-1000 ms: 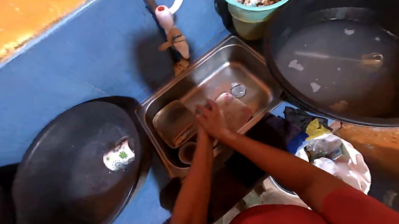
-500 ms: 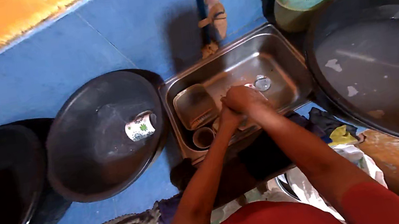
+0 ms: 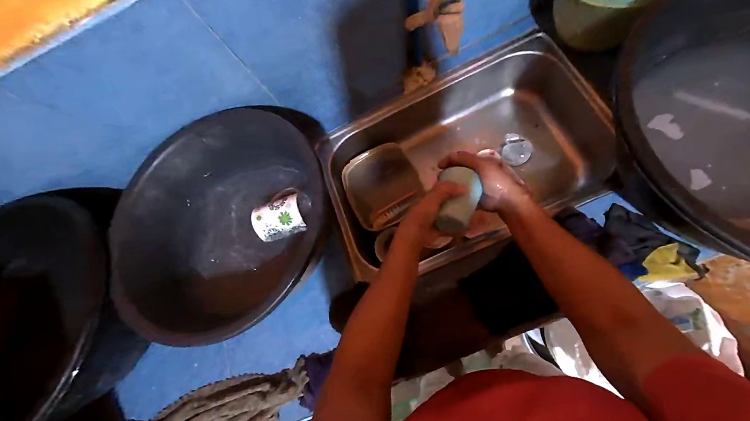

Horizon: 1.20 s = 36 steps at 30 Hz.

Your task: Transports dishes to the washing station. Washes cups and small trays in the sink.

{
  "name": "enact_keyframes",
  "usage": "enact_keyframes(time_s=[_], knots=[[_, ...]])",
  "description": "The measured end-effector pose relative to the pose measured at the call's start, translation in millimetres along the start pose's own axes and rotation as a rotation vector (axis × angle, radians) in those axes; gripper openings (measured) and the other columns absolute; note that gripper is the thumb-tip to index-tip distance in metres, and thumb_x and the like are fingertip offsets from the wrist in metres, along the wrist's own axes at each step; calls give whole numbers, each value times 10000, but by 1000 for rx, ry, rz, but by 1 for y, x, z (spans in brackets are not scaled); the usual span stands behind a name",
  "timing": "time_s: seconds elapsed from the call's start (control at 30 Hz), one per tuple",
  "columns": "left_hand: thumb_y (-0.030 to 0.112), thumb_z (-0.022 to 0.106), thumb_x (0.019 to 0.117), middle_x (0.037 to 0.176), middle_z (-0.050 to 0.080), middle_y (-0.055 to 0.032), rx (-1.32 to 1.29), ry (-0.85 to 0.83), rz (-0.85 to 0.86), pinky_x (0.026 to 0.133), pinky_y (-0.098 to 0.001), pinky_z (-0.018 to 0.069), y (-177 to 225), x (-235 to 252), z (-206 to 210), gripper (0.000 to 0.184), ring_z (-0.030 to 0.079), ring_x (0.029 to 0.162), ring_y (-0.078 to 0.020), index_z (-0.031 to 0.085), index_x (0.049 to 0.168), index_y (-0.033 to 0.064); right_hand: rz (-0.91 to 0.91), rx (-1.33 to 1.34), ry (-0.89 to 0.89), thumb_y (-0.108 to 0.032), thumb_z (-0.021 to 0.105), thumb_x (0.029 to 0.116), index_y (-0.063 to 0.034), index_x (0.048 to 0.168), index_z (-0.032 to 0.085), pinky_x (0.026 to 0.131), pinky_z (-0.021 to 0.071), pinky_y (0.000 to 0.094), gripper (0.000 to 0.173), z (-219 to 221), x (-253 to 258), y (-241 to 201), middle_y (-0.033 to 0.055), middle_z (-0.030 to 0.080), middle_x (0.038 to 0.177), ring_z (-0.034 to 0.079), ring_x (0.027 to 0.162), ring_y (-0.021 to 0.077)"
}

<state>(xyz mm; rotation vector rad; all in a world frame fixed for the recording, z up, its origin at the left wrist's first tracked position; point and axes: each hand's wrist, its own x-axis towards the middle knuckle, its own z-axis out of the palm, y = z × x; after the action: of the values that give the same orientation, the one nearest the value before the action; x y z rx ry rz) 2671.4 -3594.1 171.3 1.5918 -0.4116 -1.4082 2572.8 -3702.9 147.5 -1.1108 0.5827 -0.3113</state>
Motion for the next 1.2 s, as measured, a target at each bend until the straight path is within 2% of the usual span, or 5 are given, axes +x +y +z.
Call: enact_keyframes(time_s=[0.2, 0.43, 0.6, 0.9, 1.2], knots=[[448, 786, 855, 1430, 508, -305, 1077, 489, 194, 886, -663, 519, 38, -27, -5, 1078, 627, 1136, -485, 116, 1666, 210, 26, -394, 145, -313, 336, 1134, -57, 1439, 480, 856, 543, 390, 424, 9, 5, -18, 162, 619, 1233, 629, 988, 209], [450, 816, 834, 1376, 556, -319, 898, 1240, 369, 947, -661, 505, 39, -130, -121, 932, 601, 1201, -496, 357, 1536, 43, 297, -1341, -45, -408, 759, 893, 39, 1359, 588, 1041, 406, 723, 667, -25, 40, 73, 334, 557, 1374, 502, 1313, 520], [391, 777, 913, 1471, 435, -390, 848, 1104, 46, 1027, -754, 399, -21, -137, -179, 913, 477, 1304, -596, 284, 1580, 11, 251, -1431, -75, -368, 727, 927, 72, 1297, 619, 1057, 407, 706, 585, -9, 39, 98, 318, 565, 1375, 500, 1327, 503], [268, 530, 1064, 1361, 568, -299, 854, 1223, 586, 923, -541, 539, -36, -139, -133, 516, 641, 1115, -411, 462, 1468, -47, 194, -1457, -96, -94, 573, 1025, 101, 1320, 577, 1022, 465, 660, 354, 3, 28, 59, 339, 564, 1346, 557, 1260, 506], [415, 469, 1095, 1392, 586, -256, 388, 324, 225, 1035, -516, 518, -22, -18, -19, 562, 629, 1226, -359, 496, 1463, -9, 136, -1463, 40, -50, 569, 1013, 40, 1531, 364, 1019, 478, 639, 564, 18, 1, -7, 320, 408, 1529, 518, 1319, 512]])
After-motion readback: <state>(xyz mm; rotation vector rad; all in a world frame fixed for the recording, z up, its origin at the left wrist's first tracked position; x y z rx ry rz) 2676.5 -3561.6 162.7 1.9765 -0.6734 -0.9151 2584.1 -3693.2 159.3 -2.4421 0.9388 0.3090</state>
